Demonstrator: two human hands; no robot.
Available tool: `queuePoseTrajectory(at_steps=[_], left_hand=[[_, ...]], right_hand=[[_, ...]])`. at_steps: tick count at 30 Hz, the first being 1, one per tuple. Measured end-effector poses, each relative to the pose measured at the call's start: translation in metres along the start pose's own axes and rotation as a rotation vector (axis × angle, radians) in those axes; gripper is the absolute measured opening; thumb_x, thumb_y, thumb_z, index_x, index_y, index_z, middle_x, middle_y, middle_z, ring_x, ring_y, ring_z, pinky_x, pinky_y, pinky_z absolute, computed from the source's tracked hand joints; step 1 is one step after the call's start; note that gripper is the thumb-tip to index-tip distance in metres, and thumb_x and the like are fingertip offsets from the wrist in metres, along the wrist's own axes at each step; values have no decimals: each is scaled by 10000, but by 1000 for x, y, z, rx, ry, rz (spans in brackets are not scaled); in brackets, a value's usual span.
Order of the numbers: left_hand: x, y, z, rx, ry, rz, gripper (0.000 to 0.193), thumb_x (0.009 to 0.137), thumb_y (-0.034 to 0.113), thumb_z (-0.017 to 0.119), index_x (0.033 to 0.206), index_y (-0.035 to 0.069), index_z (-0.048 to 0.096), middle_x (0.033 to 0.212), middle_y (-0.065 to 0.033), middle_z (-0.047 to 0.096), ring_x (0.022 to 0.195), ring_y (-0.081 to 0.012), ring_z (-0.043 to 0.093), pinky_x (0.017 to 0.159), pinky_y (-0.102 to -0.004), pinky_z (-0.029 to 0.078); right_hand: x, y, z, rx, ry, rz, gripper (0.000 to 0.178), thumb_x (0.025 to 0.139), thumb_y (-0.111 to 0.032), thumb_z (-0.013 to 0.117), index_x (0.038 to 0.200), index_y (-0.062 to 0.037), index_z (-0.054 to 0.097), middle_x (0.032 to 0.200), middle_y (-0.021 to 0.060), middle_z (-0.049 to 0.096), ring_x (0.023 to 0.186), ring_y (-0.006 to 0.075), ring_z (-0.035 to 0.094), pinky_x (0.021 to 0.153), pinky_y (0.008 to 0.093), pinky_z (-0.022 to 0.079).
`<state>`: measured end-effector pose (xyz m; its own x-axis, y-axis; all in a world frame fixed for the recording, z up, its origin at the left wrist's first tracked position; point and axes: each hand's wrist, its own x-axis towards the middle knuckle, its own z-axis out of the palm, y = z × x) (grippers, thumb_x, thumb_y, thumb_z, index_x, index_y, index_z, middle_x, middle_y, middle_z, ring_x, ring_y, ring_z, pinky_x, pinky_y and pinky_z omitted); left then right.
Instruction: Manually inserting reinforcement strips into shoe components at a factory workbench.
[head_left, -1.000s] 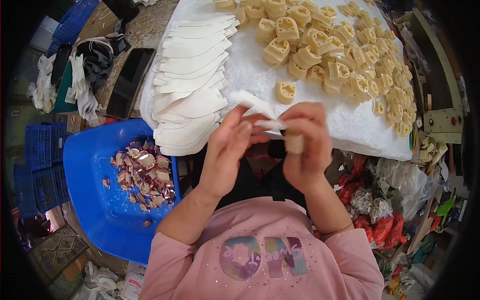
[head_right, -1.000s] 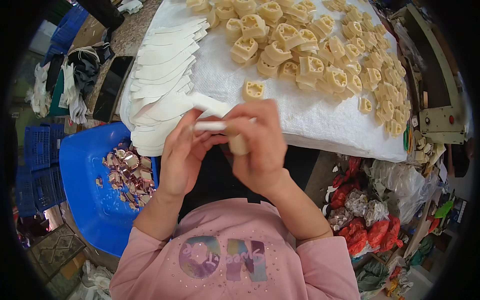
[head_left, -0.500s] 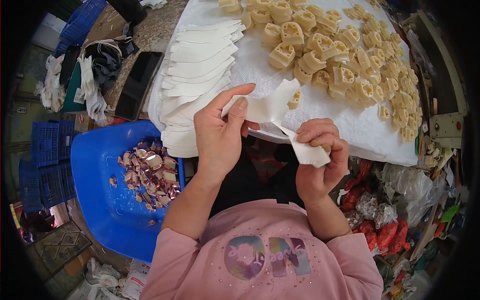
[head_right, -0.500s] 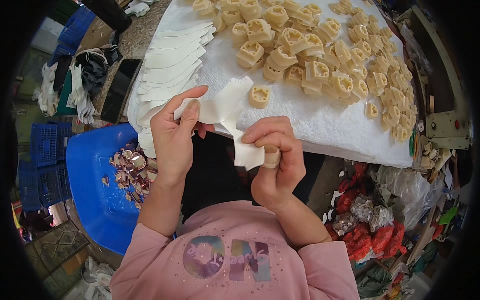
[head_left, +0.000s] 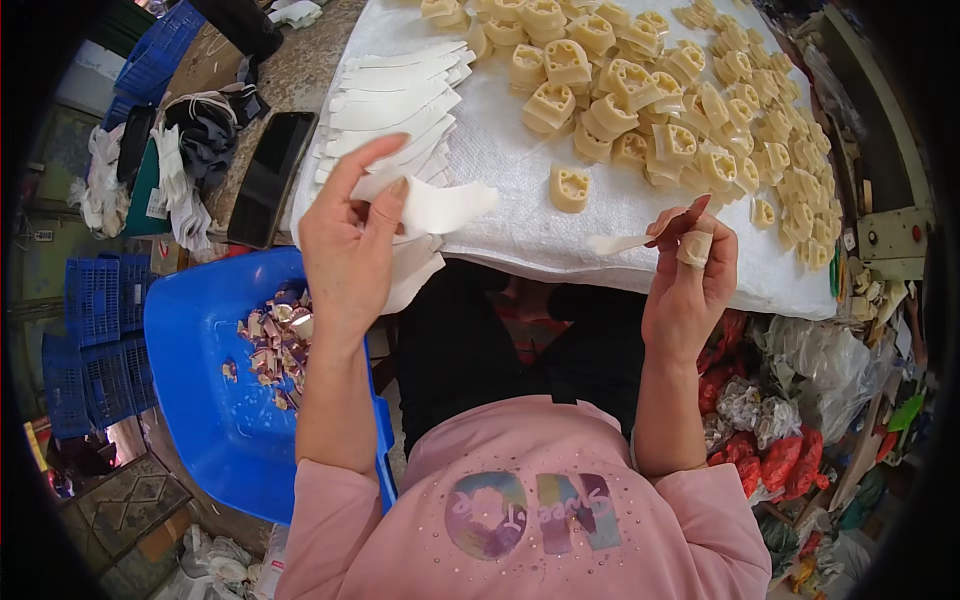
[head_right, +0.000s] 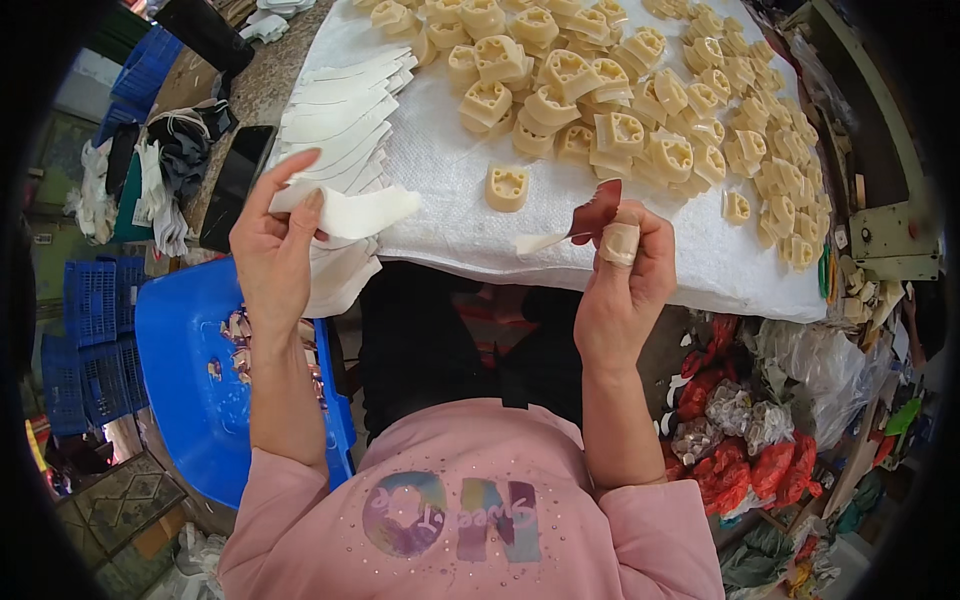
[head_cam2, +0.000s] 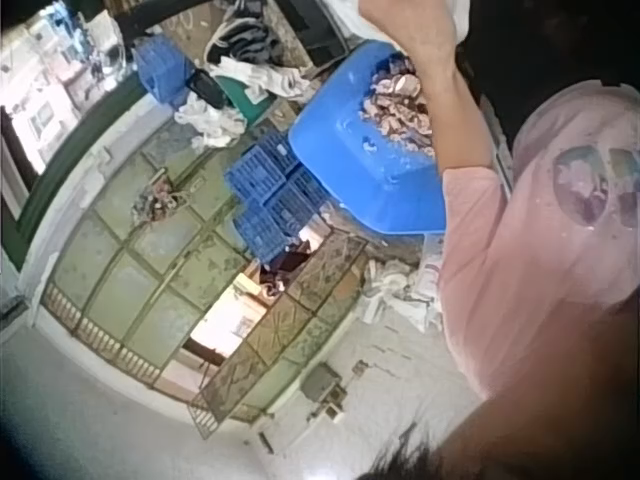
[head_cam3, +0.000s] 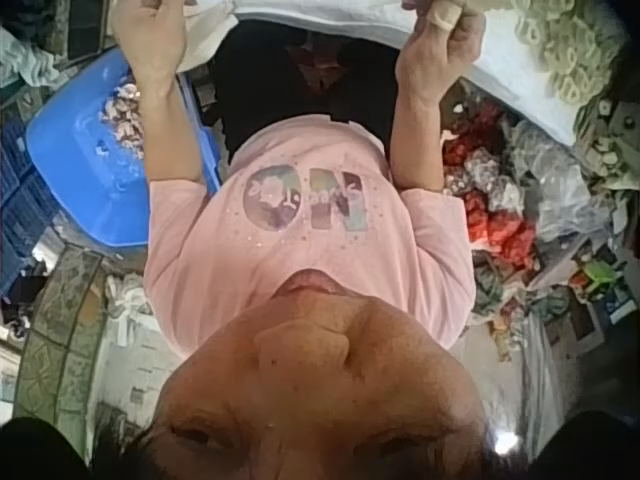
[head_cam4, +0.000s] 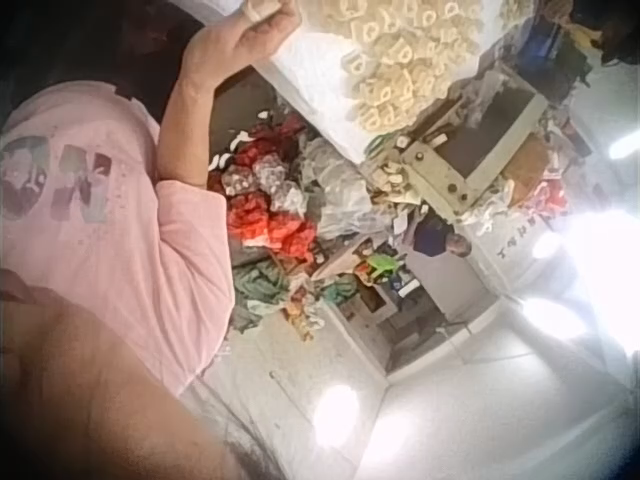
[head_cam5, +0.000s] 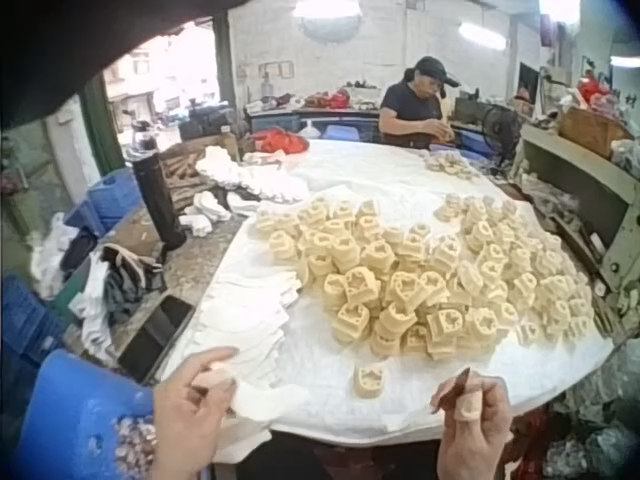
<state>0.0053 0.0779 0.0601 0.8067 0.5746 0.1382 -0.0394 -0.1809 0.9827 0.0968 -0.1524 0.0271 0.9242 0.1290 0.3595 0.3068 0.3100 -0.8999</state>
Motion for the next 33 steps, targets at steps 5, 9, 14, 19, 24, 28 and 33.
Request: queuePoseTrajectory(at_steps=[5, 9, 14, 19, 24, 28, 33], left_hand=[[15, -29, -19, 881, 290, 452, 313, 751, 10, 639, 1043, 121, 634, 899, -73, 584, 869, -242, 545, 739, -326, 426], [11, -48, -32, 1031, 77, 433, 297, 741, 34, 663, 1022, 123, 632, 1046, -88, 542, 988, -278, 488, 827, -371, 389], [-3, -22, -8, 1202, 390, 564, 355, 744, 74, 672, 1094, 109, 619, 1058, -145, 523, 995, -266, 494, 870, -412, 372], [-46, -17, 35, 354, -206, 342, 423, 791, 85, 621, 1208, 49, 554, 1107, -195, 490, 970, -295, 502, 882, -378, 379], [-67, -29, 75, -396, -298, -20, 644, 956, 370, 388, 1373, -91, 220, 1329, -182, 396, 1238, -231, 393, 1031, -320, 291], [-62, -27, 85, -783, -130, -345, 554, 989, 303, 333, 1394, -58, 219, 1232, -159, 461, 1079, -185, 499, 926, -308, 398], [-52, -33, 73, -776, -149, -395, 501, 994, 281, 307, 1361, -60, 295, 1151, -123, 552, 912, -166, 568, 723, -303, 478]], right_hand=[[-3, 0, 7, -40, -34, 8, 138, 950, -144, 479, 985, -11, 479, 953, 104, 580, 842, 145, 553, 737, 261, 432], [-8, -1, 11, -227, -65, -8, 97, 941, -84, 457, 958, 5, 492, 966, 98, 585, 864, 143, 558, 764, 254, 429], [-9, 1, 13, -406, -71, 15, 70, 875, 24, 487, 936, -5, 503, 936, 88, 578, 868, 170, 543, 792, 257, 417], [-4, -2, 29, -684, -228, -353, 267, 687, 87, 531, 923, -36, 516, 930, 136, 558, 850, 300, 530, 809, 378, 389], [-22, -1, 55, -678, -476, -314, 269, 658, -44, 621, 923, -64, 578, 993, 91, 546, 847, 280, 489, 727, 385, 360], [-17, 2, 53, -763, -597, -316, 308, 670, -28, 617, 975, -39, 583, 965, 101, 549, 850, 280, 504, 717, 383, 388], [8, 15, 38, -695, -377, -209, 267, 681, -28, 627, 946, -26, 588, 901, 125, 561, 875, 309, 506, 749, 393, 433]])
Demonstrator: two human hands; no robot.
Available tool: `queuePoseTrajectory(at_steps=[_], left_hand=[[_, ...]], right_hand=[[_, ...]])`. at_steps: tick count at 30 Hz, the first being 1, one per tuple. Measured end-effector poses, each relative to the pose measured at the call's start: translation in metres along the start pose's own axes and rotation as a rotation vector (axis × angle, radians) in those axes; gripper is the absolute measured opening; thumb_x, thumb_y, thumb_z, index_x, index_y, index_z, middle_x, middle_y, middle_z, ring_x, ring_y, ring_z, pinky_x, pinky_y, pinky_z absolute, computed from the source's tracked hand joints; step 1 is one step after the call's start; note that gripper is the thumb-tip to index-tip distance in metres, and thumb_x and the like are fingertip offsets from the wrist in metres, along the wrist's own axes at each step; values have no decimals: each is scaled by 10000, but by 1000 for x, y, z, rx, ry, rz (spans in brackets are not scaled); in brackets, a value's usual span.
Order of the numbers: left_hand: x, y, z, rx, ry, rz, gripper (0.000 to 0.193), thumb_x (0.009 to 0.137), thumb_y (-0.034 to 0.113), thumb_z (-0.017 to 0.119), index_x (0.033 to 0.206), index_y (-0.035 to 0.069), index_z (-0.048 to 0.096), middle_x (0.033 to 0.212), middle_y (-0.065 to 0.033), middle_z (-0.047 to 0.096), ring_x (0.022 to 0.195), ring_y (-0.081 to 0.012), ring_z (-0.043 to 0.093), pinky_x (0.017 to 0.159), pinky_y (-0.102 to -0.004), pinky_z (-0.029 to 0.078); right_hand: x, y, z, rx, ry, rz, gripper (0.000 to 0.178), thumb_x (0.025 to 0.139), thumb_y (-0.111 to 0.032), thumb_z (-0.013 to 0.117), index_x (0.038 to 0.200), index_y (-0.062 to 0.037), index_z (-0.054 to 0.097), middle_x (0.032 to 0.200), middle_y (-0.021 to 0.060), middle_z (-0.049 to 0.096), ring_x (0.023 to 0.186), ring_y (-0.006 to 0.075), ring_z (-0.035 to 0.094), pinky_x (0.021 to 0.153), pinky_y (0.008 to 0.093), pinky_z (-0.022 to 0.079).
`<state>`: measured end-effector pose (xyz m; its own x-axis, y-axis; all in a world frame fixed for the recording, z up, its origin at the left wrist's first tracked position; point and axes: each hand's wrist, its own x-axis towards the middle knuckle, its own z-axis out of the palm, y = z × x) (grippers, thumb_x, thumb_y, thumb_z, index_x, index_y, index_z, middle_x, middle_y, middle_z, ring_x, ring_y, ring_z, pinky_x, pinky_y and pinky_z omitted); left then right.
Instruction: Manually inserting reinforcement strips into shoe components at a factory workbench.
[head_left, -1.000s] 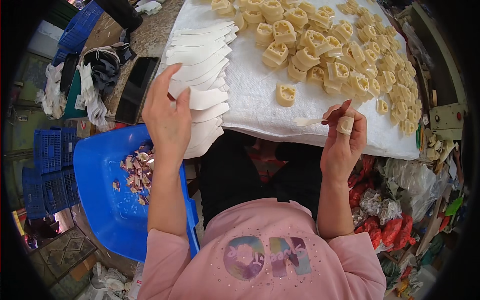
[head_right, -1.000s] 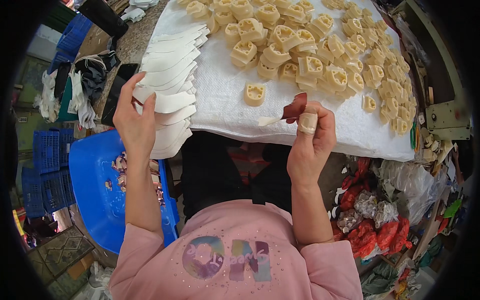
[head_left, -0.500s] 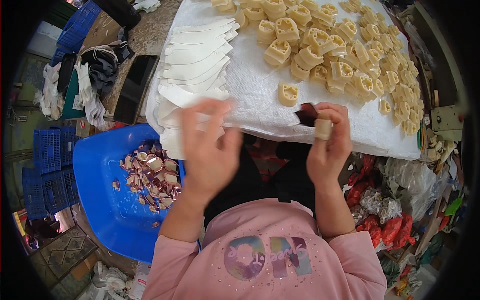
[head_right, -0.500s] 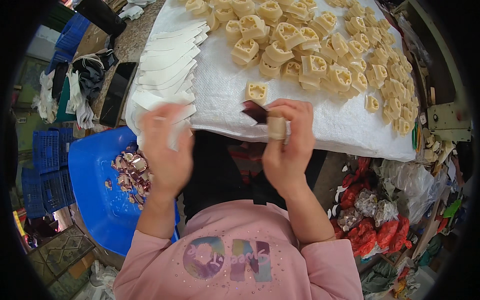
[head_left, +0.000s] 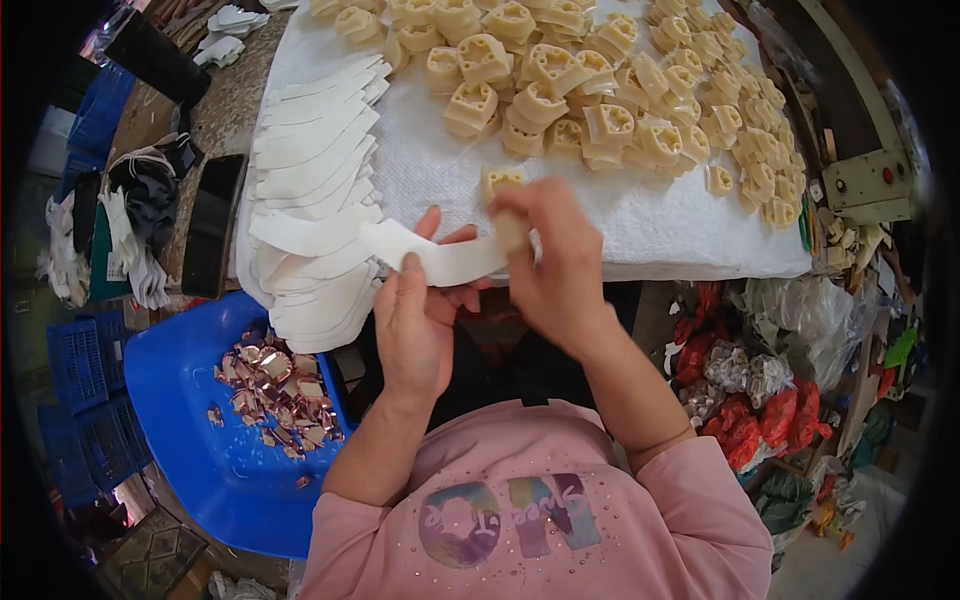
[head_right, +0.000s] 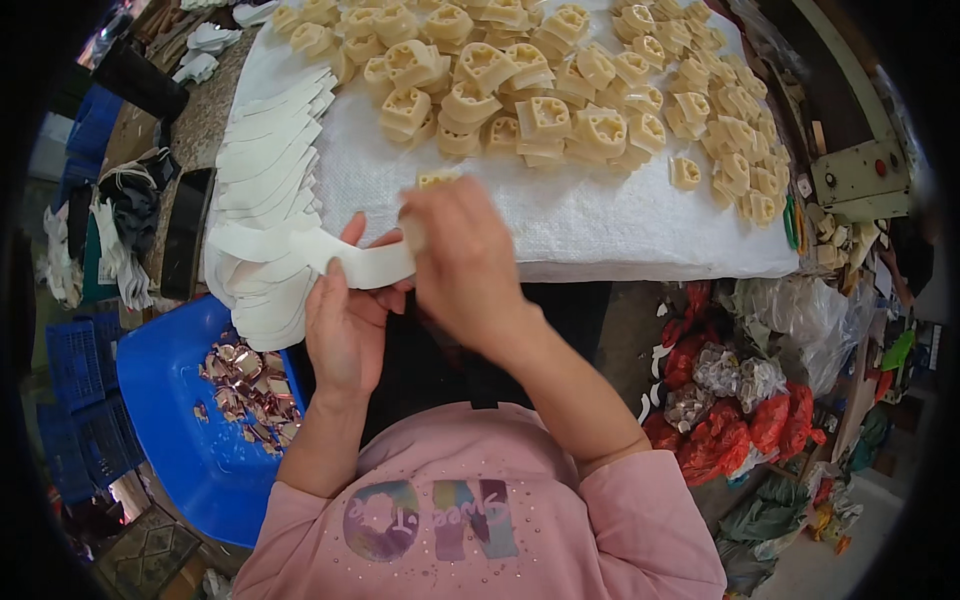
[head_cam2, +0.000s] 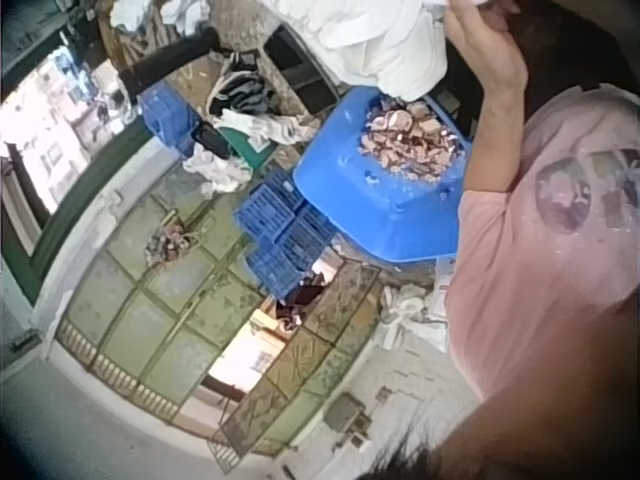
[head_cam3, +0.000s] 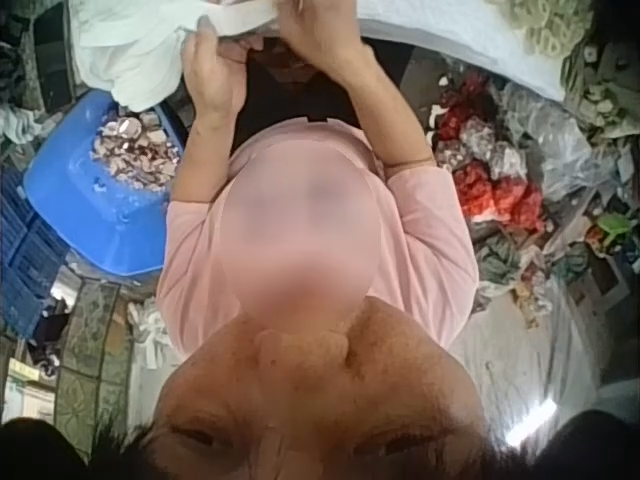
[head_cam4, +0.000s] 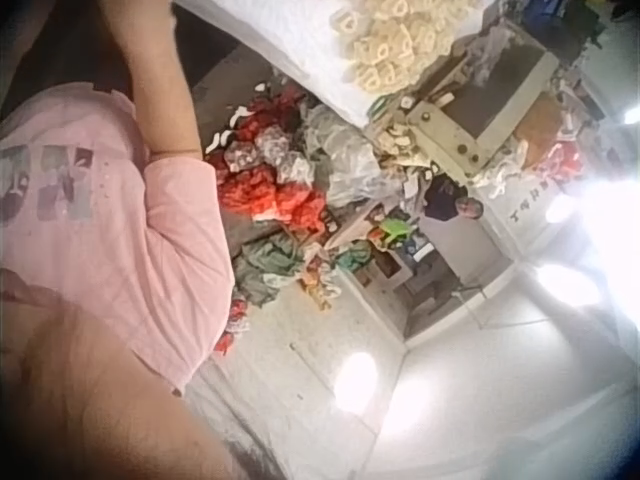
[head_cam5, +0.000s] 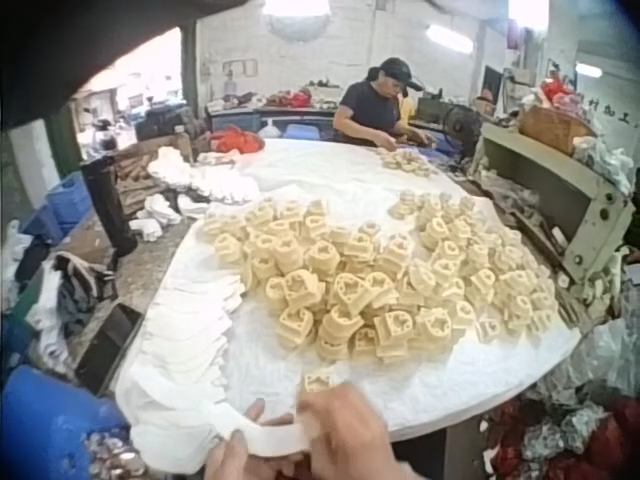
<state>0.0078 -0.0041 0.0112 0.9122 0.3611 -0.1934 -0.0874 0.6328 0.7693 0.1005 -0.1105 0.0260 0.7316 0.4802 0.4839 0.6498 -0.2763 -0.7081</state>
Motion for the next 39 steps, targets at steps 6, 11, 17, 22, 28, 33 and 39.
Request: queuePoseTrajectory(at_steps=[6, 11, 17, 22, 28, 33, 39], left_hand=[[-1, 6, -8, -30, -6, 14, 481, 998, 330, 313, 1348, 1, 346, 866, -53, 535, 609, -78, 434, 516, -228, 344], [-4, 8, -12, -51, 3, -16, 454, 994, 300, 350, 1336, 2, 357, 832, -54, 543, 589, -73, 424, 487, -226, 334], [-5, 4, -8, -76, -17, -35, 445, 988, 256, 373, 1300, -61, 376, 887, -84, 566, 659, -101, 473, 521, -243, 370], [-6, 0, -13, 56, -26, 62, 437, 987, 249, 380, 1254, -94, 421, 974, -116, 573, 742, -126, 499, 593, -268, 400], [-13, -2, -1, 99, -13, 91, 427, 981, 240, 404, 1230, -104, 446, 1068, -127, 550, 804, -143, 501, 699, -272, 422], [-24, 2, 21, 19, -115, 72, 398, 986, 213, 388, 1214, -106, 455, 1160, -163, 543, 1014, -174, 556, 803, -288, 484], [-30, 7, 27, 14, -194, 58, 378, 981, 198, 376, 1224, -85, 438, 1179, -160, 533, 1077, -196, 537, 925, -334, 428]], right_hand=[[13, 31, 6, -511, -99, 1, 244, 671, -152, 711, 851, -33, 597, 930, 137, 503, 890, 339, 514, 754, 445, 419], [-5, 38, -7, -42, -2, 184, 307, 697, -85, 667, 991, -49, 584, 1045, 132, 532, 964, 314, 483, 844, 420, 396], [-21, 41, -26, -268, 46, 8, 377, 699, -10, 641, 1068, -48, 570, 1052, 115, 544, 1023, 306, 470, 845, 423, 407], [-31, 43, -34, -164, -20, 69, 404, 713, 7, 661, 1102, -45, 565, 1027, 124, 546, 935, 304, 541, 760, 374, 467], [-38, -7, -39, 637, 171, 163, 384, 789, 33, 651, 1146, 7, 513, 1044, 123, 595, 888, 212, 604, 759, 305, 507], [-36, -12, -23, 442, 112, -233, 371, 767, 74, 624, 1105, -49, 533, 1038, 149, 597, 861, 280, 597, 716, 342, 505], [-35, -8, -18, 325, 177, -394, 406, 716, 123, 601, 1088, -26, 537, 1011, 154, 574, 873, 285, 552, 719, 361, 533]])
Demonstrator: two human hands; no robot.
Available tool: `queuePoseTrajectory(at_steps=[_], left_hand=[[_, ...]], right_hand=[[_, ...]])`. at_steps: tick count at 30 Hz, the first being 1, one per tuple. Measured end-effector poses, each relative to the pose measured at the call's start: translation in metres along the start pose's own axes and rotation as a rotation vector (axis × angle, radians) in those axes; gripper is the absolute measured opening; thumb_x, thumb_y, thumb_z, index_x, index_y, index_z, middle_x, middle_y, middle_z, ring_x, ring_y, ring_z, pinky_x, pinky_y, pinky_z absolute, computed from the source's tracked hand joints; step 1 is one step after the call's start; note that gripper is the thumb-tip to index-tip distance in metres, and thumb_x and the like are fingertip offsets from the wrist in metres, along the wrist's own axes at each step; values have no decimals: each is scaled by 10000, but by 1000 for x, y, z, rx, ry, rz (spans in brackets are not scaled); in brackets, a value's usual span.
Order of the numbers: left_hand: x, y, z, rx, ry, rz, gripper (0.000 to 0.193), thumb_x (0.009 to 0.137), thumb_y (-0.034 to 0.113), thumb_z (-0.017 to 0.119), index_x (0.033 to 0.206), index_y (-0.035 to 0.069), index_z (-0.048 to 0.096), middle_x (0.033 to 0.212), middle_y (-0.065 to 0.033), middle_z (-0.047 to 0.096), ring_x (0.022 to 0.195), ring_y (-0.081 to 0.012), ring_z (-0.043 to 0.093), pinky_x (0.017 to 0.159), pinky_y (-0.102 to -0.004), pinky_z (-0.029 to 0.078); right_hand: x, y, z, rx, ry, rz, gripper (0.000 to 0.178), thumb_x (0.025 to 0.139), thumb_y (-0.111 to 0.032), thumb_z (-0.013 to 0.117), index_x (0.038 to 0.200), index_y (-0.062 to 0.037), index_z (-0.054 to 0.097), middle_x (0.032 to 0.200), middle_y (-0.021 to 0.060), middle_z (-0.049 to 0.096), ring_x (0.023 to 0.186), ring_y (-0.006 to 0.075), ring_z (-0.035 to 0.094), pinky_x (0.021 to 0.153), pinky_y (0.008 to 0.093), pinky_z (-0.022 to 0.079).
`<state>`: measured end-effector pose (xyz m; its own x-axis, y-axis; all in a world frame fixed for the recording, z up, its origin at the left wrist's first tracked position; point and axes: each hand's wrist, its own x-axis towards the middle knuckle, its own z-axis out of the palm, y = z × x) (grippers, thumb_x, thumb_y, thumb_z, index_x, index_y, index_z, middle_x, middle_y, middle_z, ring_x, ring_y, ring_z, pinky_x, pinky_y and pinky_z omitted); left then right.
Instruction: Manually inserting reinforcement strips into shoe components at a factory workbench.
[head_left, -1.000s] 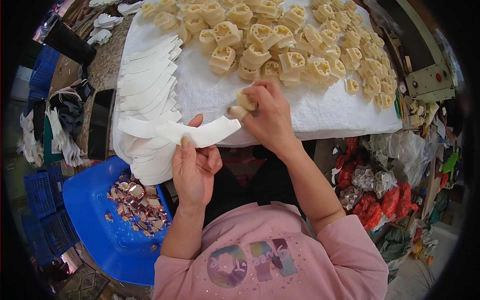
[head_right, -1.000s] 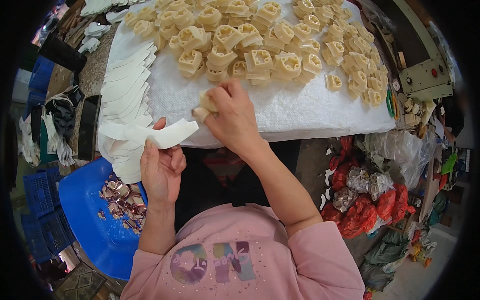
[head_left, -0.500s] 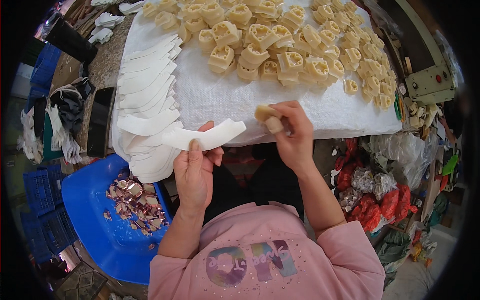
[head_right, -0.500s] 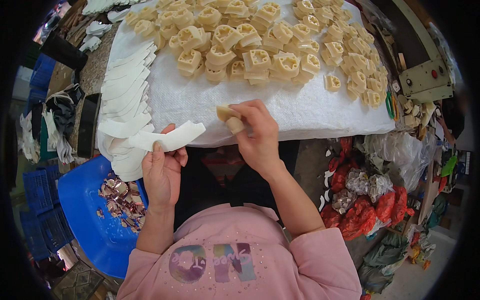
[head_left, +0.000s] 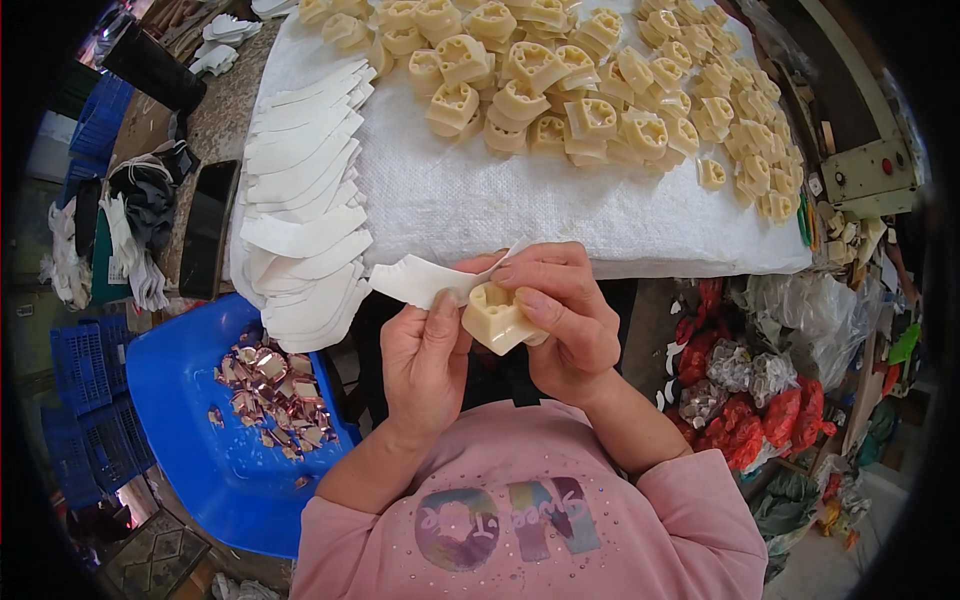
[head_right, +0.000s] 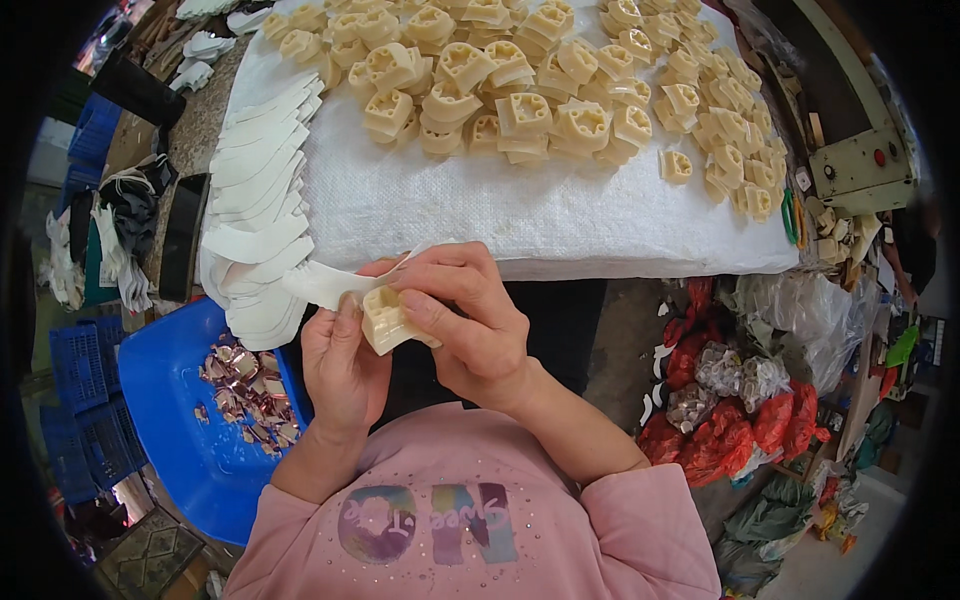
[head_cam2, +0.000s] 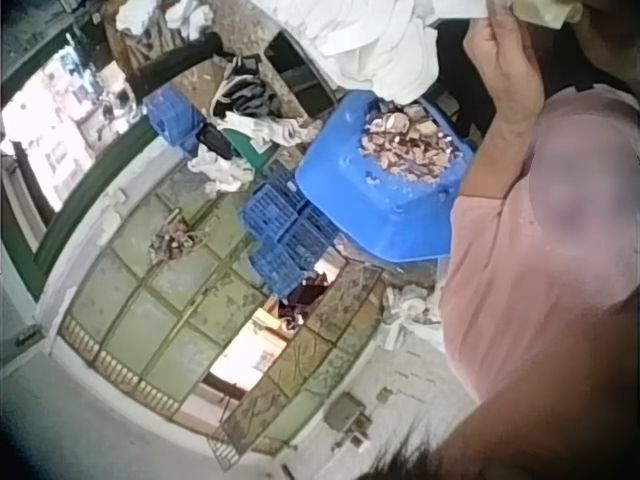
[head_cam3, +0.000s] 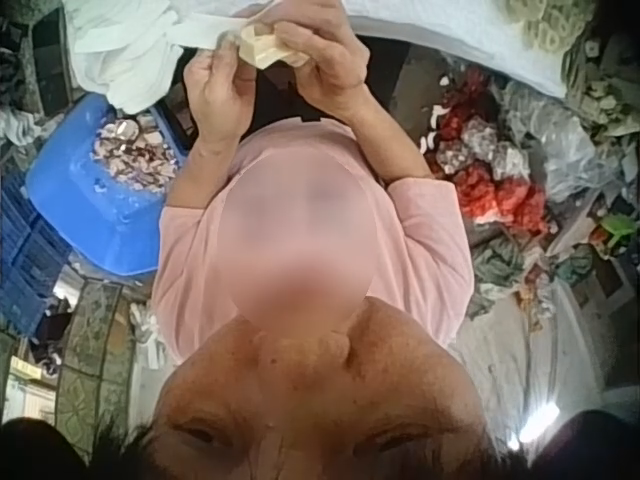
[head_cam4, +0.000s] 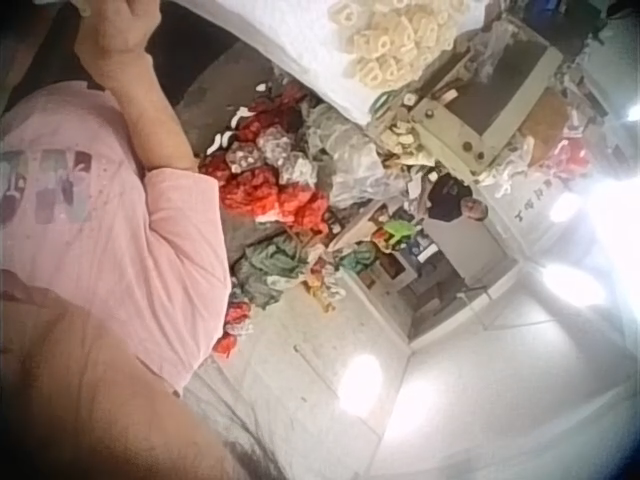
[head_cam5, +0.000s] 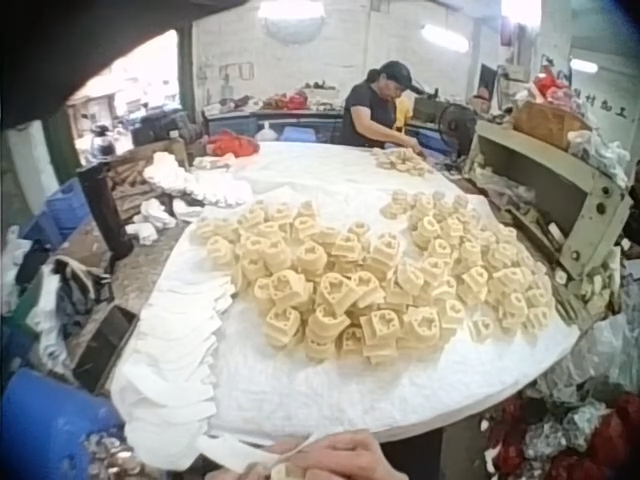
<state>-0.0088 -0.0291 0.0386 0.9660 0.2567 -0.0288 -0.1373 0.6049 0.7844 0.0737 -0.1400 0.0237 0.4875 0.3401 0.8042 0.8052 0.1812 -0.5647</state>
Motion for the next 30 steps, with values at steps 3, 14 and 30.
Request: queuePoseTrajectory(at_steps=[3, 14, 30], left_hand=[[-1, 2, 1, 11, -11, -14, 378, 982, 198, 365, 1224, -84, 439, 1174, -158, 536, 1079, -195, 536, 925, -334, 428], [-10, -3, 7, 319, 68, 35, 446, 994, 218, 309, 1253, -135, 391, 1255, -206, 475, 1148, -226, 492, 980, -350, 388], [0, 11, -7, 857, 180, 334, 205, 922, 66, 491, 975, -94, 606, 830, -55, 615, 728, -85, 525, 650, -206, 414]], right_hand=[[1, -1, 0, -1, 11, -8, 404, 701, 133, 597, 1072, -18, 545, 1005, 155, 574, 875, 283, 542, 717, 365, 536], [-8, 4, 1, -177, 42, -10, 468, 630, 96, 625, 1066, -55, 551, 973, 107, 603, 820, 270, 507, 698, 390, 431], [20, -19, -11, -628, -321, 109, 208, 555, -76, 641, 742, -142, 580, 771, -27, 503, 773, 193, 459, 726, 423, 229]])
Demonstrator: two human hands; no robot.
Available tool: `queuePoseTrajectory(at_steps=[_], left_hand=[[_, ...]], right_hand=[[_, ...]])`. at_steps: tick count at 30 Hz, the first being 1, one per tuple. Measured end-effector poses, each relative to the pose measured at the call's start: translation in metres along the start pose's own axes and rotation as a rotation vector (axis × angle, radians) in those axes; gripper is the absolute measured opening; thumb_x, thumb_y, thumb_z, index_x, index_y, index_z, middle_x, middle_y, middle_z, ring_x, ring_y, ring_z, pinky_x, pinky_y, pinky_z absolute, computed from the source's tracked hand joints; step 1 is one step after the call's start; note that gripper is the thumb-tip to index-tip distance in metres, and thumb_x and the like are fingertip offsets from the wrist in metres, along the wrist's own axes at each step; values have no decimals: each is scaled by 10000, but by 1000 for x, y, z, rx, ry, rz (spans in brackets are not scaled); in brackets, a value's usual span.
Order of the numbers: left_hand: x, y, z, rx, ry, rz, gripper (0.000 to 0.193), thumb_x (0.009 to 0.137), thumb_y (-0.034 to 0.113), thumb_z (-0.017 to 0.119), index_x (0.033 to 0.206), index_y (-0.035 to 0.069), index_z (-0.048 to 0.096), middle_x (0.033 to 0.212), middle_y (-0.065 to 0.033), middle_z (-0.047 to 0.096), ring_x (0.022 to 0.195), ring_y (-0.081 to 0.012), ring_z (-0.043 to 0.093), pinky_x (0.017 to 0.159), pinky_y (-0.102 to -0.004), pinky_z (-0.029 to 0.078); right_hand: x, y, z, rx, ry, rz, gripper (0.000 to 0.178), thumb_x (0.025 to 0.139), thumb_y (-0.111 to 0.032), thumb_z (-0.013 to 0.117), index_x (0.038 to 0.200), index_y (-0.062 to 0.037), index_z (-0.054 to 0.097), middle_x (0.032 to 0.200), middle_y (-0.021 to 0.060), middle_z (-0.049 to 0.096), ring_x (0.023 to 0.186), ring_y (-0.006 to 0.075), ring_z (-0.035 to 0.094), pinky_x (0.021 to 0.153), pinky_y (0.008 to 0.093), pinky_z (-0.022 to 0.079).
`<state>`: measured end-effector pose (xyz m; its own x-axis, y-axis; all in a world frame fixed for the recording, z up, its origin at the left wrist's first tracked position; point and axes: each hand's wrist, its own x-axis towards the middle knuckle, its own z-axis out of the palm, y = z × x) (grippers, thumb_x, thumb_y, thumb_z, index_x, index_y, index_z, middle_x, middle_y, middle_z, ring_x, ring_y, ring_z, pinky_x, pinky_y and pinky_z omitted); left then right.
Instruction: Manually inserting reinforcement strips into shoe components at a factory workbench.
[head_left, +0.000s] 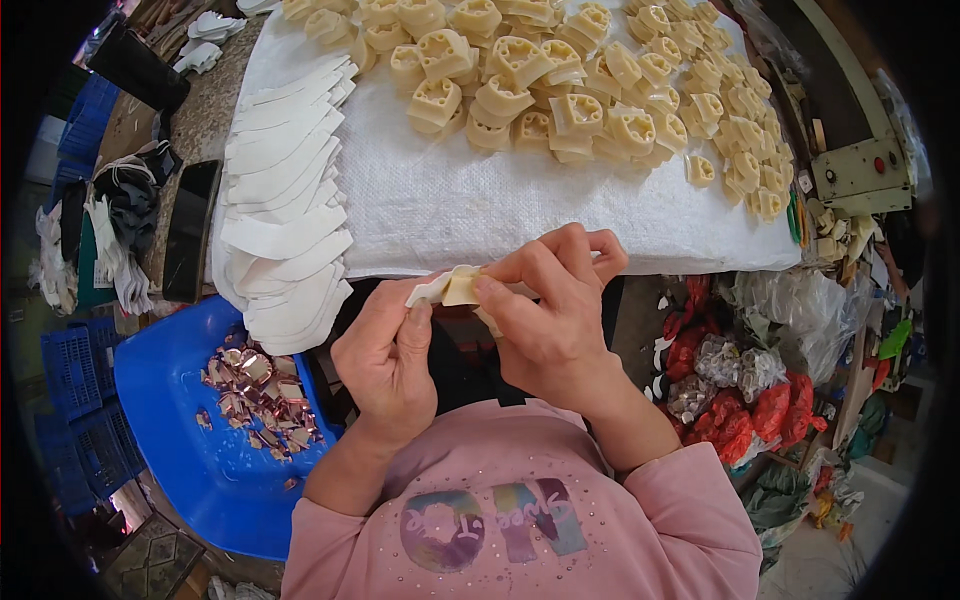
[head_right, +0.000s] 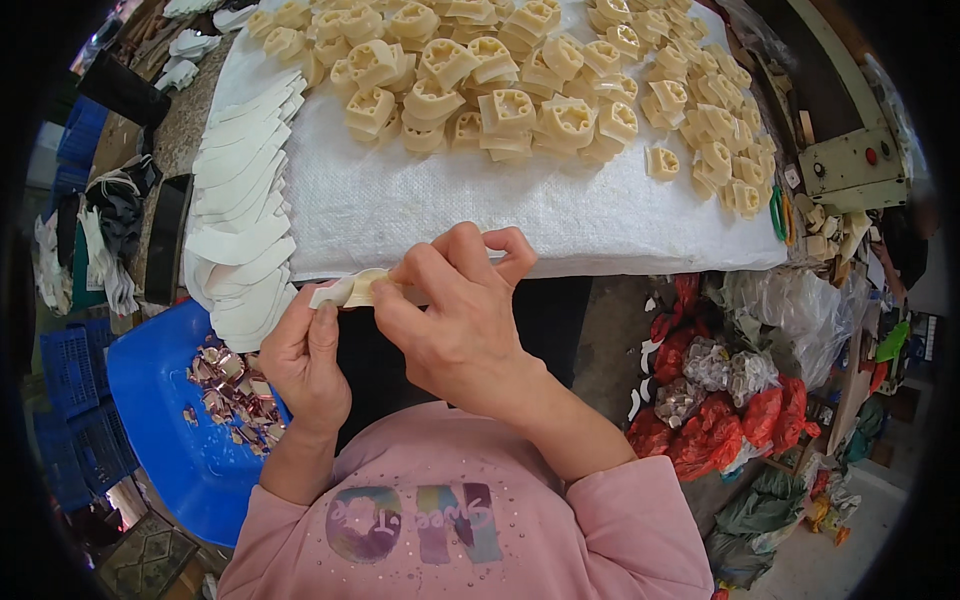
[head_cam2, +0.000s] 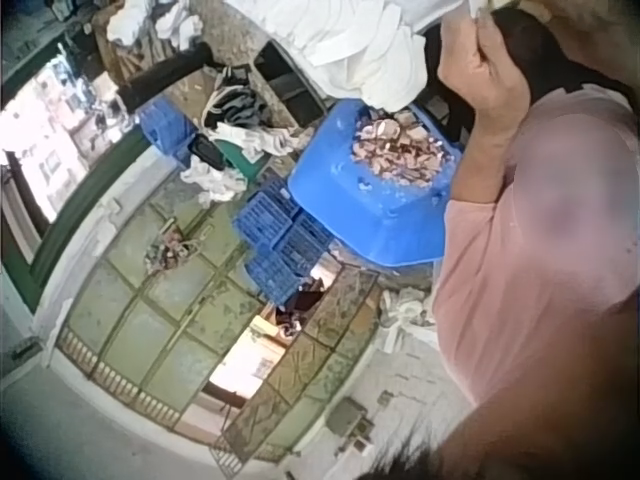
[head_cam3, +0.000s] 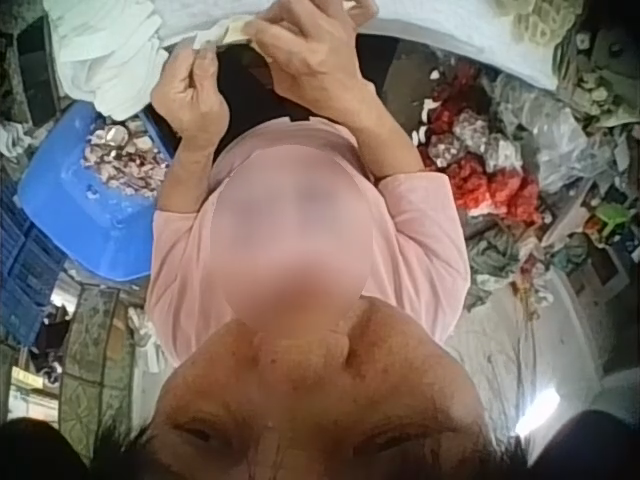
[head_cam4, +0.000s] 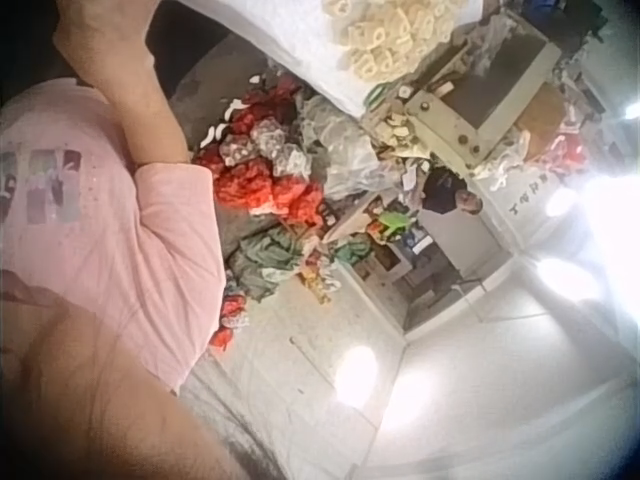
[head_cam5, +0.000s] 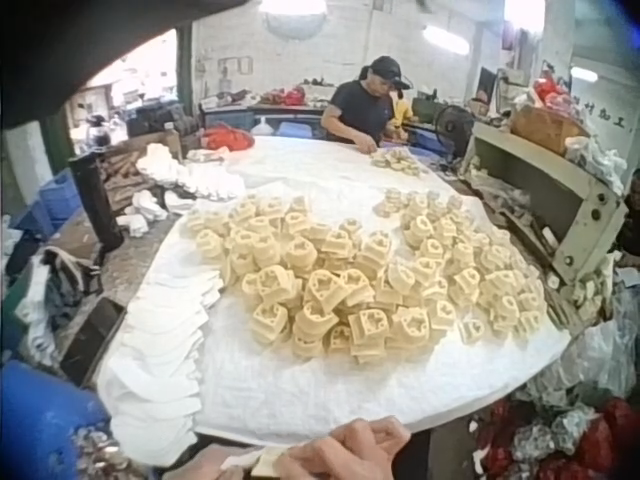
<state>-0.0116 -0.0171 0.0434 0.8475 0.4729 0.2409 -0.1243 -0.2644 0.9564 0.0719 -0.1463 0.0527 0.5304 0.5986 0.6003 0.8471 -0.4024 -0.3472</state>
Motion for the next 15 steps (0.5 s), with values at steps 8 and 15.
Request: queuePoseTrajectory(at_steps=[8, 15], left_hand=[[-2, -16, 4, 297, -46, 341, 180, 843, -24, 551, 1002, -83, 609, 829, -172, 611, 685, -250, 582, 603, -307, 466], [-1, -26, -1, 68, -72, 192, 206, 812, -14, 618, 1015, -27, 646, 870, -151, 598, 731, -202, 570, 627, -271, 462]], right_hand=[[-2, 4, 5, 32, -115, 3, 204, 550, -45, 616, 714, -131, 530, 736, 7, 435, 742, 200, 439, 711, 420, 232], [-10, 19, 16, 328, -19, 51, 248, 608, 37, 636, 804, -94, 557, 774, 21, 489, 760, 206, 460, 727, 391, 254]])
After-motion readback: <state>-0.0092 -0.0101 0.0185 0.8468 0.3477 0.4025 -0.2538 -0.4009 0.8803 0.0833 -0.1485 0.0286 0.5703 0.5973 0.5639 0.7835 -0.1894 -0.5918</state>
